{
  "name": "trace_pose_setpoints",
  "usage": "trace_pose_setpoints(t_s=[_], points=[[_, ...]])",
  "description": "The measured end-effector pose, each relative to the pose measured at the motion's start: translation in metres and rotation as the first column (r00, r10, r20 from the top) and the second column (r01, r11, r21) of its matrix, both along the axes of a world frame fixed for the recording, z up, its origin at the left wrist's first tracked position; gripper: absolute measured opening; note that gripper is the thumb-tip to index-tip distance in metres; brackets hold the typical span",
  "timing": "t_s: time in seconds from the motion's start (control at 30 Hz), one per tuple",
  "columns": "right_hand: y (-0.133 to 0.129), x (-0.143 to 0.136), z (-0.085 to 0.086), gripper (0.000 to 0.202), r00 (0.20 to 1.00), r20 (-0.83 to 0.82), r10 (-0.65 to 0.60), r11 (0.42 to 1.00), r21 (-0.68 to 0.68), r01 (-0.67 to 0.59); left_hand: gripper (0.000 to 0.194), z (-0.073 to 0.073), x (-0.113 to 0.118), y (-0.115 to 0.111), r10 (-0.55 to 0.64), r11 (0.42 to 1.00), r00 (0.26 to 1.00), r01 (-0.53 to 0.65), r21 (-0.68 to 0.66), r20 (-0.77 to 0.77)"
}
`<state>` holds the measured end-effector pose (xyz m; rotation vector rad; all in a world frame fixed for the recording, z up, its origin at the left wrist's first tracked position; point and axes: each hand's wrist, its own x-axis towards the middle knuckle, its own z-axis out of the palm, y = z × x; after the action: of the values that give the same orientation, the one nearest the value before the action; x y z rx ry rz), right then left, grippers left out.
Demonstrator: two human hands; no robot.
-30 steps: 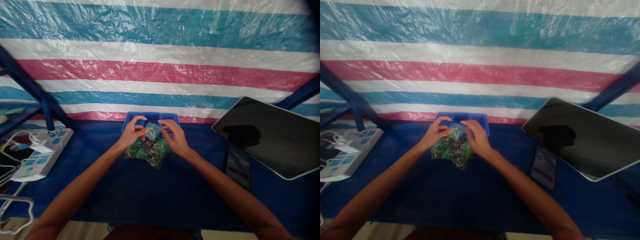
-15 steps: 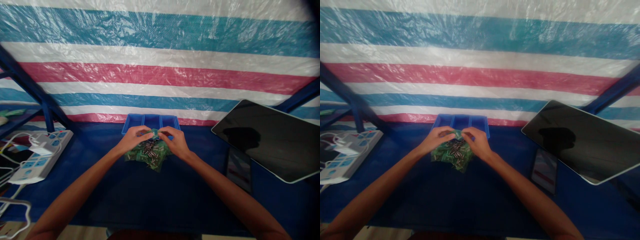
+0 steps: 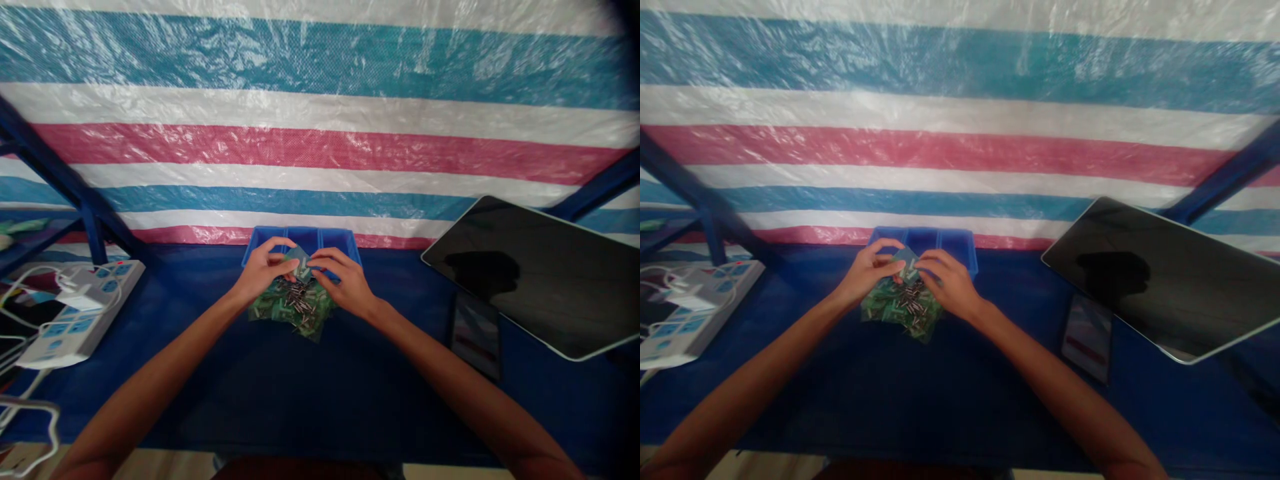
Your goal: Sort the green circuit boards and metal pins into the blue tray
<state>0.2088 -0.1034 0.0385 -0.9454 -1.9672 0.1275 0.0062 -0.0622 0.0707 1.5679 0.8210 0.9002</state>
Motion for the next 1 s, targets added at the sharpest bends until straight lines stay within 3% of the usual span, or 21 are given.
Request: trace_pose_setpoints(t_s=[0.17,0.3,0.4,0.47,0.53,0.67,0.8,1.0], points=[[-0.002,-0.002,0.002,0.025,1.000,0.011,0.016,0.999,-0.035,-0.015,0.033,-0.001,0.000,0.000,-0.039,0.999,0.999,0.040,-0.031,0.017],[0.001,-0.003,-0.003,0.014,0.982,-0.177,-0.062,0.979,-0.203,0.025,0.034,-0.001,-0.002,0.003,-0.056,0.995,0.994,0.063,0.078,-0.091],[0.003,-0.003,-0.006,0.020,0.922,-0.383,-0.052,0.915,-0.388,-0.109,0.029,-0.002,-0.003,0.005,0.013,0.977,0.976,0.034,0.211,-0.216],[0.003,-0.003,-0.006,0.029,0.885,-0.465,-0.032,0.873,-0.443,-0.202,0.026,-0.003,-0.003,0.006,0.004,0.984,0.980,0.031,0.173,-0.200],[0.001,-0.003,-0.003,0.033,0.879,-0.476,-0.026,0.874,-0.438,-0.211,0.025,-0.004,-0.002,0.005,-0.025,0.996,0.992,0.035,0.077,-0.125],[-0.003,-0.004,0.003,0.028,0.949,-0.313,0.032,0.952,-0.280,-0.125,0.035,-0.001,-0.002,0.003,-0.022,1.000,1.000,0.022,-0.008,-0.008],[-0.004,-0.005,0.004,0.015,0.979,-0.202,0.020,0.986,-0.157,-0.052,0.032,0.001,-0.002,0.001,-0.047,0.999,0.997,0.047,-0.015,-0.059],[-0.001,-0.005,0.001,0.015,0.935,-0.352,-0.040,0.934,-0.346,-0.090,0.047,0.004,-0.001,0.001,-0.041,0.987,0.985,0.065,0.146,-0.167]])
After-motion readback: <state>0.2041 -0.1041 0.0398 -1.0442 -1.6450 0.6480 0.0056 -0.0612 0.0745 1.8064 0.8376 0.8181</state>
